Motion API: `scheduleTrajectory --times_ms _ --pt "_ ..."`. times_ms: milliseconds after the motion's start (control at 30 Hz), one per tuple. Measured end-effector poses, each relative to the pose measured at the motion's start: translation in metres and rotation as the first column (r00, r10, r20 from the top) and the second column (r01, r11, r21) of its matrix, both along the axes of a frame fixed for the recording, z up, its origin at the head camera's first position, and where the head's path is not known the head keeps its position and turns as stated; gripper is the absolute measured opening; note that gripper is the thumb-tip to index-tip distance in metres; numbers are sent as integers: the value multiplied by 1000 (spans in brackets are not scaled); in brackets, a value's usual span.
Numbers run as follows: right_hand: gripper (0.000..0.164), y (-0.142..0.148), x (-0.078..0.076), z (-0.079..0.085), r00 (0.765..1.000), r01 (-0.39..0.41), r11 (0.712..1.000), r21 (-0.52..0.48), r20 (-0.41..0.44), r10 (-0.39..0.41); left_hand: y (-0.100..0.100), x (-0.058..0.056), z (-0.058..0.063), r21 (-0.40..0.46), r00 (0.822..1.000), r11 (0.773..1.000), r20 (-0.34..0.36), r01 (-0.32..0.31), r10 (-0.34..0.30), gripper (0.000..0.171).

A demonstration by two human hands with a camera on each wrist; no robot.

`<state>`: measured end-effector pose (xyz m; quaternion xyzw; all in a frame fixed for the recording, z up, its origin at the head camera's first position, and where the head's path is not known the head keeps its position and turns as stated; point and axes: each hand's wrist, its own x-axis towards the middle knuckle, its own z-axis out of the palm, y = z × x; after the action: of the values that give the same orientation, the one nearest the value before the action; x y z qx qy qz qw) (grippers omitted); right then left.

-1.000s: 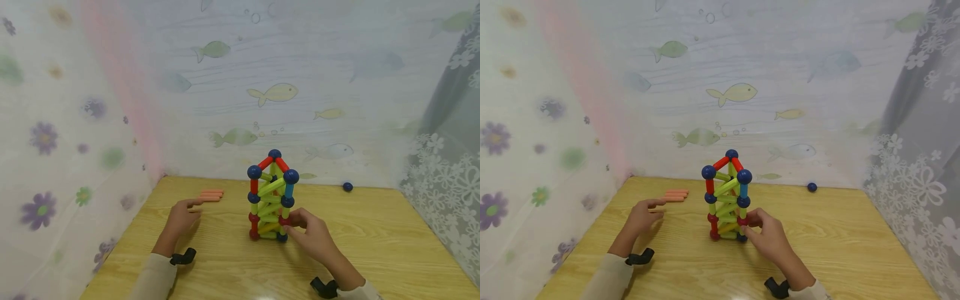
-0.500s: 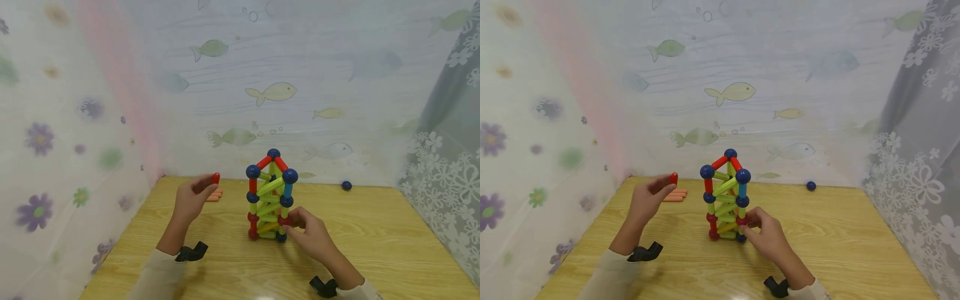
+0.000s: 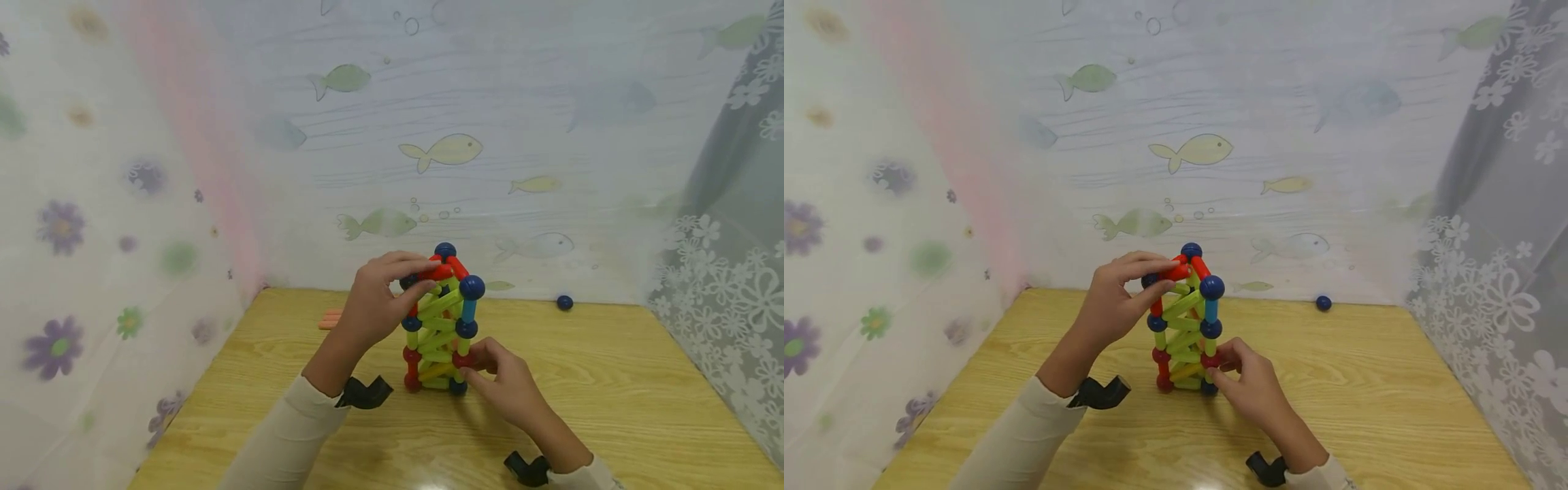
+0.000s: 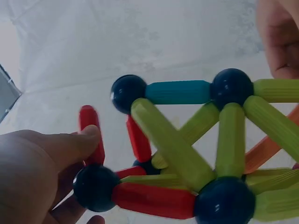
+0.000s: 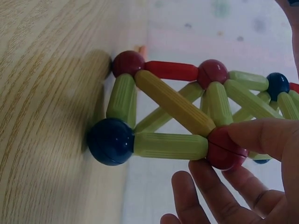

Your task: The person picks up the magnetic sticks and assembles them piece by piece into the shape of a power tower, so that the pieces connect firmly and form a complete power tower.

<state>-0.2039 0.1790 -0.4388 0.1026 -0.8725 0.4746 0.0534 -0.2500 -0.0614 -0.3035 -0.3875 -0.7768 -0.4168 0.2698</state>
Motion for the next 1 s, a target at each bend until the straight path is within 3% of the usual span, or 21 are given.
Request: scheduleTrajectory --times_ms 100,200,433,600,700,800,867,933,967,1000 --pt "23 -1 0 0 1000 -2 1000 -1 -8 2 3 2 -1 -81 989 995 -140 -52 40 28" --pt "23 -2 0 1 1000 -6 1000 -5 -15 6 5 4 -2 -113 971 988 -225 -103 76 27" --pt "23 -1 0 -1 1000 4 1000 6 -19 -4 7 1 -8 -133 937 977 -332 -164 112 22" --pt "23 0 -1 -3 1000 1 1000 11 -23 -1 10 2 -11 -118 937 978 -328 -171 124 24" --pt "23 2 -1 -4 1000 4 1000 12 -19 -4 8 2 -12 -105 957 985 -269 -137 105 34" --pt "23 2 -1 -4 1000 6 1000 13 -16 -6 -2 -2 -17 -28 989 997 -134 -73 68 42" --pt "23 2 -2 -4 1000 5 1000 15 -16 -5 -16 -10 -26 54 999 997 -21 -46 47 38" --pt "24 1 -2 -3 1000 0 1000 17 -14 0 -34 -24 -43 107 992 990 102 -89 78 30" --pt "24 1 -2 -3 1000 -2 1000 19 -14 2 -44 -33 -54 112 979 985 172 -133 112 27" --pt "24 1 -2 -3 1000 -3 1000 18 -14 4 -54 -42 -65 96 954 978 256 -185 155 24"
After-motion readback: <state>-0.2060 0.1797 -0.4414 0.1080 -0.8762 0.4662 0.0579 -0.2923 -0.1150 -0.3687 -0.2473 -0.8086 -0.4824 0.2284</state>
